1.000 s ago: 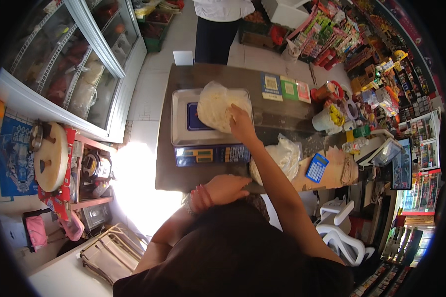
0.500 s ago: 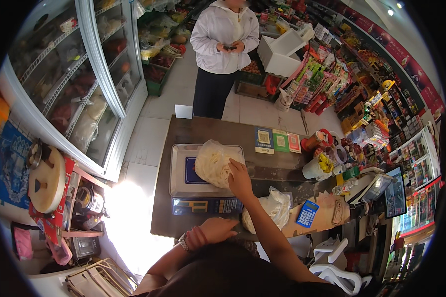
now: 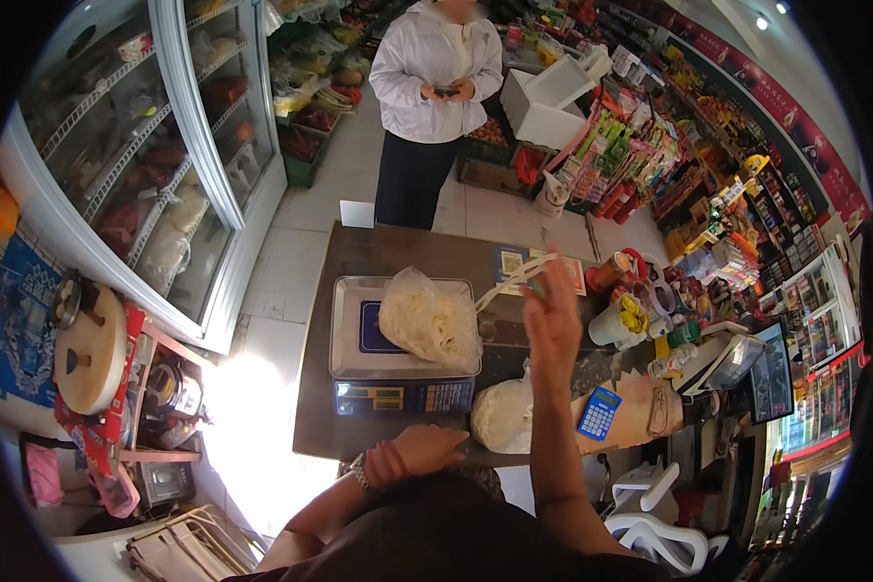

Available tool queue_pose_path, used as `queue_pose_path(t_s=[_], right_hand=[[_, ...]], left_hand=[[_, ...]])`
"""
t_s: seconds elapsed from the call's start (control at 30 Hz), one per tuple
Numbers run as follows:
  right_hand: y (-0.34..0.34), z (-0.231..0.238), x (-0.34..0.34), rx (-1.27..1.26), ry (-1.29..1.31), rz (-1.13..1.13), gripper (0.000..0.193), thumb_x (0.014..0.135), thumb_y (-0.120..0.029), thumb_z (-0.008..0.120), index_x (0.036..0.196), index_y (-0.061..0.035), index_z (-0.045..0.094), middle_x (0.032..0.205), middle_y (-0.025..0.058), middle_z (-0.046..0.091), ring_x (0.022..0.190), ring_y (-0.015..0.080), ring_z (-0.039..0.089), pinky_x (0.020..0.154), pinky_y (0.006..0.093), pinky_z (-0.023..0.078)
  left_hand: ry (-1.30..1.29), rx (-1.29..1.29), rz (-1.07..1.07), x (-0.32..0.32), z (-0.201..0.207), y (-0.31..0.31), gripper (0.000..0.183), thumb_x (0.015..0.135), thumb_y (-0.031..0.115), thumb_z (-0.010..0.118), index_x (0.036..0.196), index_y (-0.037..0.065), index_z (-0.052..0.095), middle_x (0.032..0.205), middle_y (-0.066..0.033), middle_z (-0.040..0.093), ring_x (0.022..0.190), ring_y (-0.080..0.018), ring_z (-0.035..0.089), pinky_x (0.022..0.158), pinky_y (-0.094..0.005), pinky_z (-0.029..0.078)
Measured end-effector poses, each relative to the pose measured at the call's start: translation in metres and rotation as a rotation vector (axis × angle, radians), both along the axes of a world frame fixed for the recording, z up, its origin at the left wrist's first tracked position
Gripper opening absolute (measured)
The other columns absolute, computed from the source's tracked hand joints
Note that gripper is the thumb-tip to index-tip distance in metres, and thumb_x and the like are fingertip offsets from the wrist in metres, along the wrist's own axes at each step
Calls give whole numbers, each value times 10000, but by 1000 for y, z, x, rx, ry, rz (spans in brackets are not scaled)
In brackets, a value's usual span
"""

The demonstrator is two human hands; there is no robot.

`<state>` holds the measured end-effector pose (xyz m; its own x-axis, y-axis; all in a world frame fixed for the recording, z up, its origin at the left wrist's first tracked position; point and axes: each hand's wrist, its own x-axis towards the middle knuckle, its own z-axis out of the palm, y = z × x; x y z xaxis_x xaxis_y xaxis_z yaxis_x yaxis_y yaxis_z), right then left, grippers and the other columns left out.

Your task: The person retrieves noodles from a refrigerated display, weighs them on a digital scale, and places them into a plastic bag. They repeat this process for additional portions and also weigh two red tomatoes, placing them into a separate bag. The person interacts with a customer at the counter during the process.

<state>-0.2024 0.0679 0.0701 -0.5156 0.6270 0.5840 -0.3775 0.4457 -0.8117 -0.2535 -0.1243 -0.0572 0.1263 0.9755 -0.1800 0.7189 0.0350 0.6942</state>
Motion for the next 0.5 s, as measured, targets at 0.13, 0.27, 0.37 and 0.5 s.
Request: queue_pose_path(t_s=[0.13,0.27,0.37,0.5], right_hand=[[15,48,28,72,239,-135,491,924,-22,489,1404,29,399,1512,187,308,1274,264,478,1006,362,447],[25,69,65,77,280,-219,472,945,-43,445,1395,78,371,1482,215,344,1285,323,472,1008,380,459],[24,65,90,98,235,-327,453,956,-40,426,1392,73,381,1475,203,360,1290,334,464,1013,379,458],[21,48,131,46,93,-456,442,972,-73,435,1397,43,397,1469,166,389,1302,315,455,1027,375,434]], left_hand=[[-7,-29,1,4,5,0,471,903,347,575,1280,68,530,1102,-179,640,995,-376,612,844,-455,491],[-44,7,37,4,3,-6,487,901,353,578,1285,61,518,1122,-177,630,1011,-374,605,855,-446,488],[32,65,0,8,-3,-7,579,895,375,587,1362,68,439,1000,-188,663,925,-390,632,800,-456,508],[65,-189,154,3,24,-2,820,880,480,583,1428,-40,262,803,-206,667,778,-398,657,710,-459,527]])
